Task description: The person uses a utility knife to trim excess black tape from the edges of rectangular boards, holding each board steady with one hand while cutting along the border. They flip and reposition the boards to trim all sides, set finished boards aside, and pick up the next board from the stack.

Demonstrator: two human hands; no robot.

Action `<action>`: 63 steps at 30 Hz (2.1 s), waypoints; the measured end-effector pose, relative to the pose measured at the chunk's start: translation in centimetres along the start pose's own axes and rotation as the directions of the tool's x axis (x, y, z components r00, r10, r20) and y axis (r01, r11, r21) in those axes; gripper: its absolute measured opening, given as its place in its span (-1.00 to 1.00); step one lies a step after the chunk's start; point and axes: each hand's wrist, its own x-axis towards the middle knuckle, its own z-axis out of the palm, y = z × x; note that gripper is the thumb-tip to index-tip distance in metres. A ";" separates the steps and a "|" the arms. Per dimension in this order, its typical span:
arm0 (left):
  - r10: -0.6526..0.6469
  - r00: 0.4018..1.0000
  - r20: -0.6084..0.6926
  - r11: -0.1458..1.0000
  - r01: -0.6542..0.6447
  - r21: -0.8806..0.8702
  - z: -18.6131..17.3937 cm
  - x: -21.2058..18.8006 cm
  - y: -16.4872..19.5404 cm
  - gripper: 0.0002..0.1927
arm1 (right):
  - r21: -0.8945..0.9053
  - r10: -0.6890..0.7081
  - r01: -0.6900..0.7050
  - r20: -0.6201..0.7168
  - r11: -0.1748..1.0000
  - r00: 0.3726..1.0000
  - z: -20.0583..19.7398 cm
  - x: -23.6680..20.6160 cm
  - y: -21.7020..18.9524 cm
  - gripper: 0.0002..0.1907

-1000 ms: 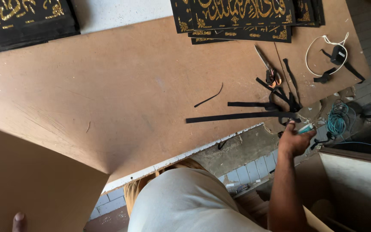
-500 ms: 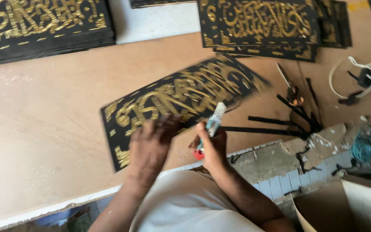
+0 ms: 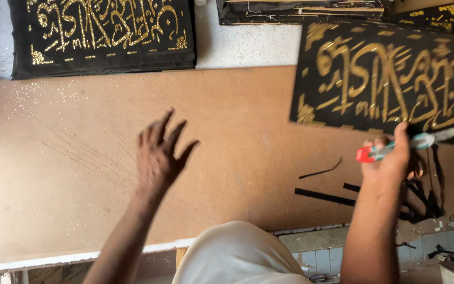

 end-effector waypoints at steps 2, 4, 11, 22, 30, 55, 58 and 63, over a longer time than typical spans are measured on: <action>-0.047 0.999 0.001 0.999 0.047 0.007 2.4 2.5 -4.6 -0.50 | -0.082 0.023 -0.022 0.008 0.996 1.000 0.5 2.5 0.3 -0.65; -0.057 0.998 -0.009 0.998 0.057 0.038 4.9 5.5 -9.3 -0.48 | -0.214 0.035 -0.043 -0.042 0.976 0.999 2.1 4.1 1.9 -0.66; -0.198 0.963 0.184 0.965 0.159 0.207 12.6 17.2 -22.1 0.08 | -0.765 0.182 -0.090 0.035 0.637 0.983 3.6 -6.4 17.3 -0.69; -0.166 0.979 0.119 0.940 0.121 0.320 14.7 12.8 -22.8 -0.39 | -0.773 0.163 0.019 0.158 0.634 0.974 -0.1 -6.8 21.5 -0.77; -0.078 0.997 -0.008 0.988 0.078 0.130 3.2 -6.1 -13.0 -0.58 | -0.684 0.117 0.124 0.295 0.719 0.948 -0.3 -8.0 21.4 -0.79; -0.330 0.941 -0.075 0.912 0.339 0.232 -2.6 -18.0 -13.7 -0.03 | -0.634 0.065 0.231 0.407 0.738 0.911 -2.9 -14.4 20.5 -0.65; -0.347 0.911 0.221 0.928 0.367 -0.055 3.3 -19.7 -12.7 0.02 | -0.658 0.161 0.123 0.354 0.743 0.921 -4.0 -18.4 21.6 -0.50; -0.289 0.821 0.492 0.957 0.258 0.131 6.3 -18.9 -11.9 0.29 | -0.700 0.349 0.112 0.480 0.705 0.805 -0.8 -24.1 26.1 -0.46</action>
